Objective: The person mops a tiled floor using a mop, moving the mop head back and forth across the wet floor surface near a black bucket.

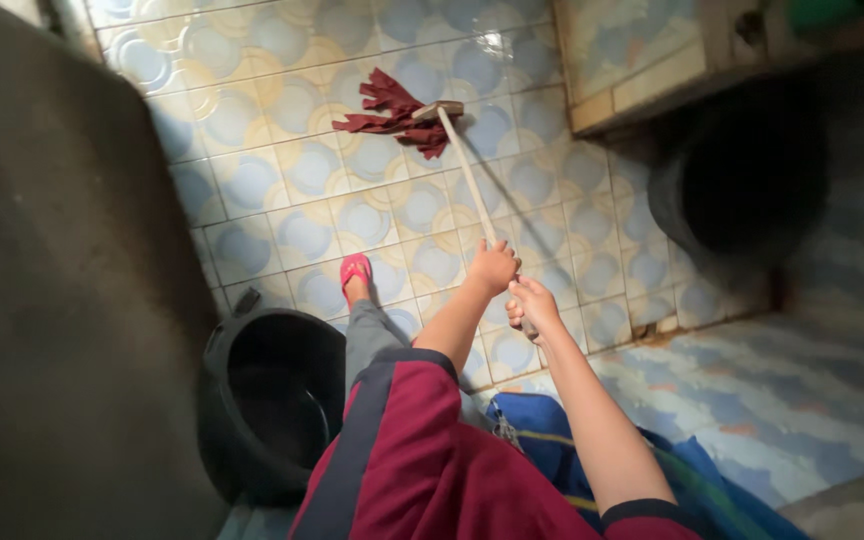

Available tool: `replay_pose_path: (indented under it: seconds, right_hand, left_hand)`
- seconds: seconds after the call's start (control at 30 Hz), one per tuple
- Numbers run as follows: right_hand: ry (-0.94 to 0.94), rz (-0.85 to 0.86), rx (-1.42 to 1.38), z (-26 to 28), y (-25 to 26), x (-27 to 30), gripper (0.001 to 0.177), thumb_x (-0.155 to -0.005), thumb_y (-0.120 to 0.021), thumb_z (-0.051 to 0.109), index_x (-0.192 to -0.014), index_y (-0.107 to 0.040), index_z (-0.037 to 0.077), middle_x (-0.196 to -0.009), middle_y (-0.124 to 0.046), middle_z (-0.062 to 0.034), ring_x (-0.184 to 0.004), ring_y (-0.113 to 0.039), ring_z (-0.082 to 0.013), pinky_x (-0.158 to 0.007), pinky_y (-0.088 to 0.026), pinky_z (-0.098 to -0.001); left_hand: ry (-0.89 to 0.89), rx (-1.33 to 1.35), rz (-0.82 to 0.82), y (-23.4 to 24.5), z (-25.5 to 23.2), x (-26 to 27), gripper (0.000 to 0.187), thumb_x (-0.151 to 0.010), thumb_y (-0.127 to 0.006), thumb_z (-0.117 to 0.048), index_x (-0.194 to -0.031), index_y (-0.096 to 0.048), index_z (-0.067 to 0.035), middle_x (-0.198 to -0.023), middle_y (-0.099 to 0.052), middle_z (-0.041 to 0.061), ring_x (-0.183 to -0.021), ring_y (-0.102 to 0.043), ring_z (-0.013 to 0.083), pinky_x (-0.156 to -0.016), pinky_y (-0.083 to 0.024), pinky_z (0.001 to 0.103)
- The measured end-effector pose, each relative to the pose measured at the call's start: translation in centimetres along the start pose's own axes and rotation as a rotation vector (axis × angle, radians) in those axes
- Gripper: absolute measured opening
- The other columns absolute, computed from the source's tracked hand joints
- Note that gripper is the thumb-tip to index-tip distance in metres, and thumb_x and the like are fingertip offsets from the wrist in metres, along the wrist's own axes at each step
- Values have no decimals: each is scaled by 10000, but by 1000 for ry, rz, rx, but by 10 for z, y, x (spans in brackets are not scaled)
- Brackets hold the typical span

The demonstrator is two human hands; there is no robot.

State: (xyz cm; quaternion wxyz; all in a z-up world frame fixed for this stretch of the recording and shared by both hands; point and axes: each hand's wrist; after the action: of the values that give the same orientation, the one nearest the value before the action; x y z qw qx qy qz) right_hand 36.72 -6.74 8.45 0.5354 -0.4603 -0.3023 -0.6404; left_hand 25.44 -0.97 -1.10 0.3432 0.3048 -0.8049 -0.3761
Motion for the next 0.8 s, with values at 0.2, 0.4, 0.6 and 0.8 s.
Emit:
replay_pose_path:
  seconds: [0.2,0.4,0.6,0.8]
  right_hand:
    - [-14,22,-163,-5,14,20,193,-1008,-592,238,-1163,-497,176,-679,-490,-50,-470,-409,-89,-428,-343,-266]
    - [-49,91,-32,-7,-29,-2,141,-1005,-604,227,-1095,-510,172,-655,-473,-40,-448,-396,-93,-411,-330,-272]
    - [-65,155,132,-14,-132,-38,159,-996,-607,224,-1090,-495,162,-648,-506,-80,-431,-411,-120,-391,-347,-292]
    - [-89,178,279,-4,-239,-50,270,-980,-623,213,-1207,-484,171,-659,-524,-91,-439,-431,-130,-387,-360,-299]
  left_hand:
    - [-143,-70,131,9,-22,0,186,-887,-657,-240,-1041,-758,-212,-1138,-720,-20,-1259,-560,186,-1108,-344,602]
    - [-94,-91,22,19,30,28,211,-864,-669,-306,-1037,-748,-213,-1007,-740,-9,-1133,-614,184,-1067,-335,532]
    - [33,-42,-46,53,125,82,174,-842,-680,-310,-974,-740,-213,-935,-738,-20,-1066,-626,166,-997,-357,500]
    - [145,-3,-184,78,215,128,149,-822,-669,-298,-932,-712,-206,-892,-730,-18,-1033,-634,181,-950,-378,494]
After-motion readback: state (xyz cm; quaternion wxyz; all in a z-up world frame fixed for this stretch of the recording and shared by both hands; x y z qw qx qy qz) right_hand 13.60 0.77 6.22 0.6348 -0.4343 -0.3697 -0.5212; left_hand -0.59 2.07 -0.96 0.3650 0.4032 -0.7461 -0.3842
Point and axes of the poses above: each hand's wrist, its own x-axis away from the middle knuckle, its own y-axis out of the back of the hand, z = x × y
